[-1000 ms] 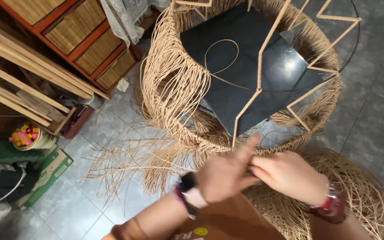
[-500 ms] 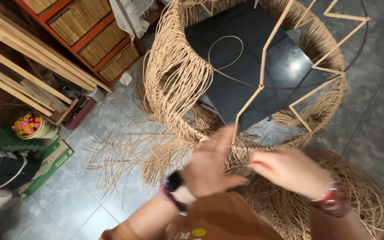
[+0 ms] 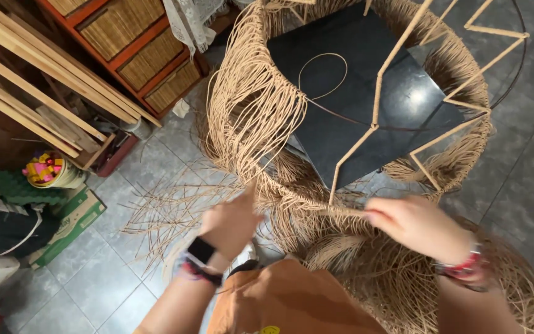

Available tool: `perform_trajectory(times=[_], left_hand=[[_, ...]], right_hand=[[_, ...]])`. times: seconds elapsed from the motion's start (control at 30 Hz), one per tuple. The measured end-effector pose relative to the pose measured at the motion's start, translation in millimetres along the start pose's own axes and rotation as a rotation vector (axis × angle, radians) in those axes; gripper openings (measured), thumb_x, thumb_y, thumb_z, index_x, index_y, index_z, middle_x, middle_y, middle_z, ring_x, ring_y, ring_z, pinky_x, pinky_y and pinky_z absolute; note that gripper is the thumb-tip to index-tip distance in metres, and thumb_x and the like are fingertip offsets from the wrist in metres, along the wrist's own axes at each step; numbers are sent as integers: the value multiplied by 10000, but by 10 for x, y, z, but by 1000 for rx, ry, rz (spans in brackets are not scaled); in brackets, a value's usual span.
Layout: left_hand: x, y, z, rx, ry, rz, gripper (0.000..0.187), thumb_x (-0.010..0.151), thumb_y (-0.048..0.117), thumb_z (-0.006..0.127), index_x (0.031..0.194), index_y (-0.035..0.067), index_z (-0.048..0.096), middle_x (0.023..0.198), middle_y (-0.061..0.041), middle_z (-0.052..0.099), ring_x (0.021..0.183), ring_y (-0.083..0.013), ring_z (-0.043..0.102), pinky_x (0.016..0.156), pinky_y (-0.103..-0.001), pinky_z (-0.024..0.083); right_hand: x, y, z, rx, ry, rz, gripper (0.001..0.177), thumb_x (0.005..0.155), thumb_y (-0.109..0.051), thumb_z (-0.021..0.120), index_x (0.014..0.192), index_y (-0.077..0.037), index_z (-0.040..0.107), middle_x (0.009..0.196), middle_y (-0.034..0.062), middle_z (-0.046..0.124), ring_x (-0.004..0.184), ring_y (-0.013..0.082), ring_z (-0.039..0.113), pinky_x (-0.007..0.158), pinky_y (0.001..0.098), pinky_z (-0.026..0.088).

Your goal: Weaving straw strands around a frame to create a decorative furniture piece

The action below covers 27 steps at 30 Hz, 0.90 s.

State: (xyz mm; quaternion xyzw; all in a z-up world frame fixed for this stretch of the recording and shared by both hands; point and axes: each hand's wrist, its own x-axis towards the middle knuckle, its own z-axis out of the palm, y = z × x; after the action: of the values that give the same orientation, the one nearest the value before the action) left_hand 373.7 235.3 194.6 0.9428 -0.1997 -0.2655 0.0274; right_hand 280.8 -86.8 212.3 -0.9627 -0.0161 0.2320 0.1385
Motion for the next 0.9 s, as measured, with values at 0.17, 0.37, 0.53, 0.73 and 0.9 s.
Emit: perform_trajectory(times=[0.17,0.37,0.53,0.73,0.9], left_hand=[[30,724,161,-423,426,687,537,931,99,535,1405,-80,355,544,-91,636,436,-283,672,447,-379,557],[1139,-644,1154,408,1076,-97,455,820,565,660,480,330,468,422,20,354,367,-236,430,385,-423,301],[346,-246,-434,-105,380,321,573,826,481,771,1165,158,441,1001,-134,558,934,-337,576,796,-472,474],[822,-50,699,-48,388,545,578,939,191,568,1436,-17,359,745,-180,687,705,-382,721,718,-525,560],[1272,-1210,542,174,382,212,130,995,330,503,945,353,620,582,30,627,579,-277,727,449,-472,556]], right_hand=[[406,-542,174,94,80,-257,170,924,-136,614,1025,-105,748,805,93,790,767,257,788,752,381,641],[273,-74,-188,268,118,79,344,981,-256,573,1271,-159,733,995,102,853,900,278,818,829,411,635],[638,-607,7,275,53,7,322,1000,-218,564,1264,-139,730,1074,115,818,943,231,808,897,365,615],[884,-931,108,217,45,-27,267,1000,-311,538,1065,-147,739,897,113,810,835,340,769,783,450,601],[772,-463,292,320,113,195,339,994,-400,507,1150,-210,741,992,80,846,958,373,757,862,495,590]])
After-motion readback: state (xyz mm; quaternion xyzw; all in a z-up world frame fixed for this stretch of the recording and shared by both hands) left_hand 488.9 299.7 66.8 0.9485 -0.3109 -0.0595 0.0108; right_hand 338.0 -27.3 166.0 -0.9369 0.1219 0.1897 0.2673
